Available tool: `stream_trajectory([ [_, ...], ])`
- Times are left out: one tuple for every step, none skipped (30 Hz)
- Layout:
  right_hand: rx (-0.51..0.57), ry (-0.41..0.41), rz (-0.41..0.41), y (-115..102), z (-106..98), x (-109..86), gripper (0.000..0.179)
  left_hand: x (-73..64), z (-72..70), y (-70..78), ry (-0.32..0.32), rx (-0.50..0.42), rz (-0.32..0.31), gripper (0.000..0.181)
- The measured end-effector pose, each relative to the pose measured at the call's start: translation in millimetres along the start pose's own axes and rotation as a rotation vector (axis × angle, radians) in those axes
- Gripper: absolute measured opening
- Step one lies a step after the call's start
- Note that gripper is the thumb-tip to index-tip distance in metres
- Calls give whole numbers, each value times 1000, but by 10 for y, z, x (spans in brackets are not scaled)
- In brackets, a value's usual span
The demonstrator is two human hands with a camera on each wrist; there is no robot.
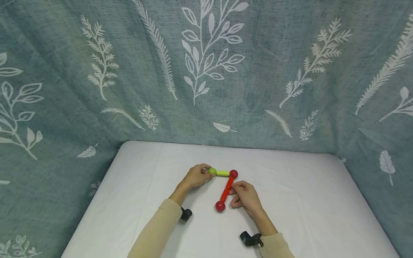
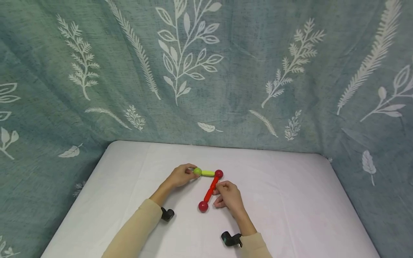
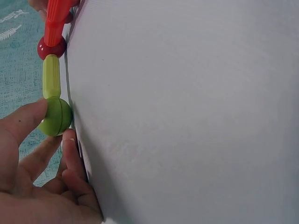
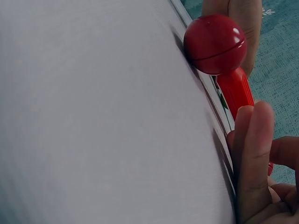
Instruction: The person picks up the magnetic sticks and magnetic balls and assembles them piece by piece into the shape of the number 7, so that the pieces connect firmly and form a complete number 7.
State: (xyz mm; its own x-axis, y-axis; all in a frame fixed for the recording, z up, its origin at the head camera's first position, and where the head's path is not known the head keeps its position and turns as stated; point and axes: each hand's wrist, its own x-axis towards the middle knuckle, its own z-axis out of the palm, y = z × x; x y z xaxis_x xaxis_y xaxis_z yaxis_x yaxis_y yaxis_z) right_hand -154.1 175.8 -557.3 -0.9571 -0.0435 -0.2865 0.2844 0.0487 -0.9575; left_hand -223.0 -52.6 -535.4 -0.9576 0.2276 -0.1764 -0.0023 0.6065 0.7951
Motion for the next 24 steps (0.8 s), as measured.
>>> stream_trajectory([
  [0,-1,-2,6,1,-5,24,-5,3,1,-1,0,-4,41],
  [4,-1,2,7,1,-8,24,-10,4,3,-2,-1,-9,41],
  [1,-1,0,9,1,-15,24,-14,7,5,-3,-2,-11,41],
  [0,-1,2,8,1,-22,24,-19,9,4,-4,-3,-11,41],
  [-3,1,1,8,2,-27,23,-23,10,6,-6,-4,-11,41],
  [-5,3,1,4,4,-32,23,-27,8,8,-8,-5,-10,41],
  [-8,5,0,1,7,-34,23,-29,3,10,-9,-6,-10,41],
  [-8,6,2,-7,10,-34,23,-31,-4,12,-8,-5,-9,41],
  [-8,6,1,-17,13,-35,23,-30,-12,13,-8,-3,-8,42],
  [-5,6,2,-26,13,-31,23,-29,-21,13,-8,-5,-7,43],
  [-6,6,-2,-36,14,-30,23,-30,-31,20,-4,-6,-8,44],
  [-3,4,-3,-43,13,-28,23,-34,-40,23,-1,-8,-9,45],
  [-2,2,-5,-48,12,-27,24,-42,-48,25,2,-11,-9,47],
  [1,2,-2,-52,8,-27,24,-53,-55,25,6,-13,-8,49],
  [4,2,0,-51,2,-29,24,-70,-63,23,10,-16,-7,51],
  [2,4,1,-46,-7,-34,24,-91,-68,20,16,-17,-8,53],
  [0,7,4,-46,-19,-45,24,-120,-75,18,25,-17,-7,54],
  [-3,12,9,-47,-34,-61,24,-153,-84,10,35,-14,2,54],
  [-9,18,10,-50,-53,-81,23,-191,-92,-1,47,-11,10,53],
  [-14,23,8,-60,-74,-108,22,-234,-106,-9,60,-8,19,52],
  [-26,31,0,-77,-95,-139,22,-281,-125,-15,76,-6,31,51],
  [-43,40,-13,-97,-119,-171,22,-331,-149,-18,90,-6,44,49],
  [-60,51,-28,-125,-142,-206,22,-385,-179,-17,106,-5,58,46],
  [-86,61,-46,-153,-166,-242,22,-441,-212,-14,119,-4,72,44],
])
